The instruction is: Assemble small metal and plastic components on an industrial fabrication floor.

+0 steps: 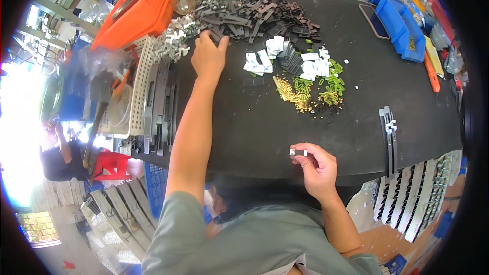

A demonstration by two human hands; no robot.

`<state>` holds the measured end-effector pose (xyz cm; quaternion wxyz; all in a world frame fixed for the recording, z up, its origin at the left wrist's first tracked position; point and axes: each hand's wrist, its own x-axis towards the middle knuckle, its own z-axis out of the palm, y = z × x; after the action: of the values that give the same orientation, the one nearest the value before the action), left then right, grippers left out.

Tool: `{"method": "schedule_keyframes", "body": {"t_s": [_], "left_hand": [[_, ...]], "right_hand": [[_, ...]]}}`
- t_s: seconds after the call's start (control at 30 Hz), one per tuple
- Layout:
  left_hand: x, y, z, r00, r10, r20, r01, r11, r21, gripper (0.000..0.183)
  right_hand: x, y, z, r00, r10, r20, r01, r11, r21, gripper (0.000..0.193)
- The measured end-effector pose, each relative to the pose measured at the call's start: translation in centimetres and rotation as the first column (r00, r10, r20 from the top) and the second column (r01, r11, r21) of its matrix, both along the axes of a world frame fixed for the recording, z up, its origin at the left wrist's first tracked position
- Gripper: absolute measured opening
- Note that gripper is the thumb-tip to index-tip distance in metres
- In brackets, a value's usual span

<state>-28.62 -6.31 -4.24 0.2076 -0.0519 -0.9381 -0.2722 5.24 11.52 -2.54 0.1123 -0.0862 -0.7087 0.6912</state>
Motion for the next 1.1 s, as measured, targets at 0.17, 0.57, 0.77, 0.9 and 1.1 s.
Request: {"method": "schedule_keyframes", "body": {"t_s": [0.17, 0.57, 0.77, 0.9, 1.1], "left_hand": [[0.8, -2.5, 0.5, 0.998, -0.026, -0.065, 0.039, 0.98, 0.196, 0.025], [24.2, -8.4, 4.1, 0.832, -0.541, 0.122, 0.553, 0.826, -0.107, 0.022], [25.2, -9.0, 4.3, 0.944, -0.259, 0.207, 0.225, 0.959, 0.174, 0.025], [24.8, -10.3, 2.3, 0.914, -0.361, 0.186, 0.345, 0.932, 0.116, 0.027], [24.4, -9.9, 3.6, 0.908, -0.352, 0.226, 0.316, 0.931, 0.183, 0.031]], "right_hand": [[0.4, 0.1, -0.2, 1.0, 0.004, 0.005, -0.004, 1.0, -0.027, 0.017], [-0.3, 0.5, 0.0, 0.999, 0.044, -0.013, -0.046, 0.97, -0.239, 0.015], [0.0, 0.6, 0.0, 0.999, 0.011, 0.047, -0.002, 0.984, -0.18, 0.016], [-0.2, 0.3, 0.2, 0.998, 0.01, 0.069, 0.0, 0.99, -0.138, 0.016], [-0.2, 0.2, 0.2, 0.997, -0.024, 0.077, 0.031, 0.995, -0.091, 0.016]]}}
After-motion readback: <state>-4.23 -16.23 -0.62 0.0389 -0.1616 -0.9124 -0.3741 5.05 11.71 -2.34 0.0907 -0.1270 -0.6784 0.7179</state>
